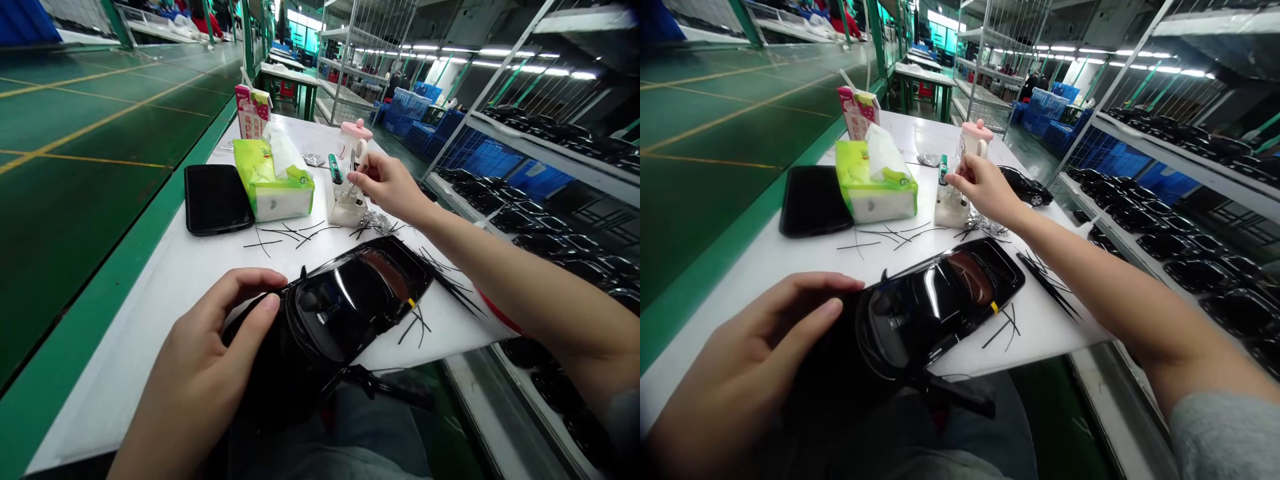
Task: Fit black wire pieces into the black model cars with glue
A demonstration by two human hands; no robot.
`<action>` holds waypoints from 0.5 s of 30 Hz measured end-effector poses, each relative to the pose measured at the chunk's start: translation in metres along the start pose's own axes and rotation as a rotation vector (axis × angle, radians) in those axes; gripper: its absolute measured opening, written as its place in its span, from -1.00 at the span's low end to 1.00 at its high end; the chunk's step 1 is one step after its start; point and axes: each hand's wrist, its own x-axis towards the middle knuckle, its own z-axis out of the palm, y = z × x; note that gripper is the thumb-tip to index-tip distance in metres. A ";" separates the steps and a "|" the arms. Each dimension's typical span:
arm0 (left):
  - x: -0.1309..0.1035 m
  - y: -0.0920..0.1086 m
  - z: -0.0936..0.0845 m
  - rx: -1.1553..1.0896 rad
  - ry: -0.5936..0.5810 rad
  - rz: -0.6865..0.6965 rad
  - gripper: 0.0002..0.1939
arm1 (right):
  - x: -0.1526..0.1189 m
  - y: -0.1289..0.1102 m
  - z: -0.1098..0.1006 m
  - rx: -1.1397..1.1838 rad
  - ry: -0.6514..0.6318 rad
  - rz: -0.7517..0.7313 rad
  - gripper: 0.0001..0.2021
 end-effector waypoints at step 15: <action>-0.003 -0.006 0.001 -0.031 0.008 -0.045 -0.77 | -0.009 0.005 0.000 0.024 0.005 -0.066 -0.87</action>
